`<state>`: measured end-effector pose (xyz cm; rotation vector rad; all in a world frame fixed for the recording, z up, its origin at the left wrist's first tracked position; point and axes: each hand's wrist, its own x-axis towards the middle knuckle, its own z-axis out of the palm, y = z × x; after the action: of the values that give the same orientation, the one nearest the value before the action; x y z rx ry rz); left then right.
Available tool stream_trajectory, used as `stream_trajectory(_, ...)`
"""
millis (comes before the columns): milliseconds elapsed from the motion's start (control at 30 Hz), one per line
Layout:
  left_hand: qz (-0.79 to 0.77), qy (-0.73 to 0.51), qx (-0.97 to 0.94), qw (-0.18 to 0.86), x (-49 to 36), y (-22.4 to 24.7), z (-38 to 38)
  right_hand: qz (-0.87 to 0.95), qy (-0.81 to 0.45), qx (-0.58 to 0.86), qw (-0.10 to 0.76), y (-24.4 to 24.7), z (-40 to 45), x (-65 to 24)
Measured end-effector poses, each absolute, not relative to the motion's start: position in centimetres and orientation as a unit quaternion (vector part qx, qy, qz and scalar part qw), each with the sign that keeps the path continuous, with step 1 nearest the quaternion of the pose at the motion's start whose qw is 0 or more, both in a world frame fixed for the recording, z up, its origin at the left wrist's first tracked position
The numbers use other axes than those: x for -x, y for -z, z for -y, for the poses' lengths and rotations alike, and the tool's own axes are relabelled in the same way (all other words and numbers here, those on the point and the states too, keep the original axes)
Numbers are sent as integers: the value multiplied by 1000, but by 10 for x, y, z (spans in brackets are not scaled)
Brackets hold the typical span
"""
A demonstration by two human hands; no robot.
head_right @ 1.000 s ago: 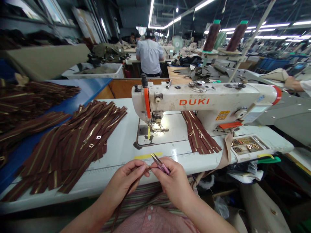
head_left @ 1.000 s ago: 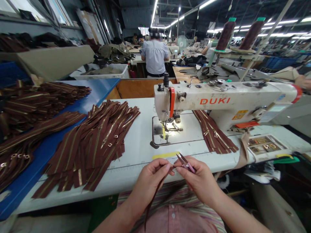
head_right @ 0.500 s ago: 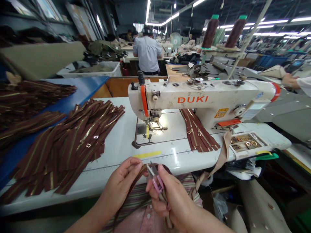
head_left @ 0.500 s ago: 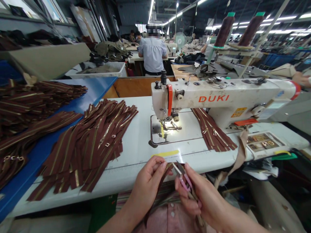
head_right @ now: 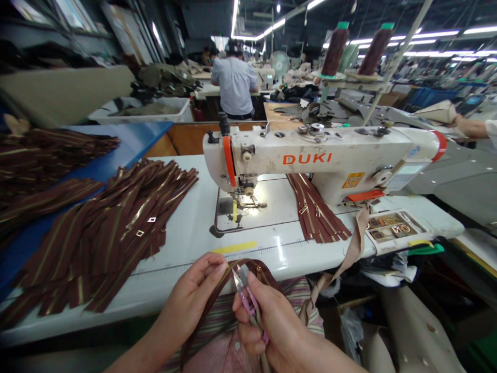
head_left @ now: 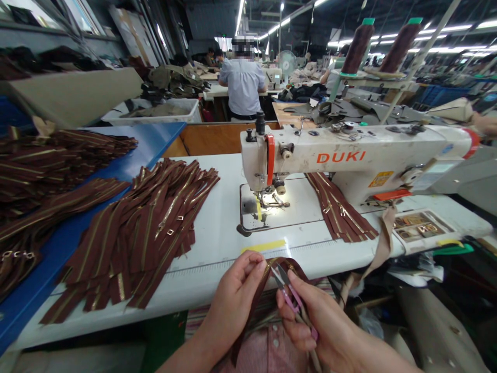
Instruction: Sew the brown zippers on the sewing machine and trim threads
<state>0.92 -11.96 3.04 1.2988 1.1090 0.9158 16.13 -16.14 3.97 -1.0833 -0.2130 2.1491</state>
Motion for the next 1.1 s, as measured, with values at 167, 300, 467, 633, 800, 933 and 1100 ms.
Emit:
stream_trajectory(167,-474,-392,-540,574,-8,-28,119,82,-828,411,373,-39,163,-159)
stream_trajectory(300,-480,-394,-542,566,-9,-28,123,92,-827,410,373,-39,163,-156)
stream_trajectory(467,-492,-386,-537,566,-12,-32,125,112,-818,407,390,-40,161,-156)
stream_trajectory(633,-487,-367,-468,639,-11,-31,122,190,-758,416,465,-43,155,-168)
stream_trajectory(800,-440,-345,-356,749,-12,-31,119,442,-575,488,486,-30,147,-177)
stream_trajectory(933,-407,-329,-248,816,-11,-33,118,586,-437,534,425,-26,140,-179)
stream_trajectory(1100,-392,-310,-220,838,1,-38,115,632,-439,532,354,-40,127,-186)
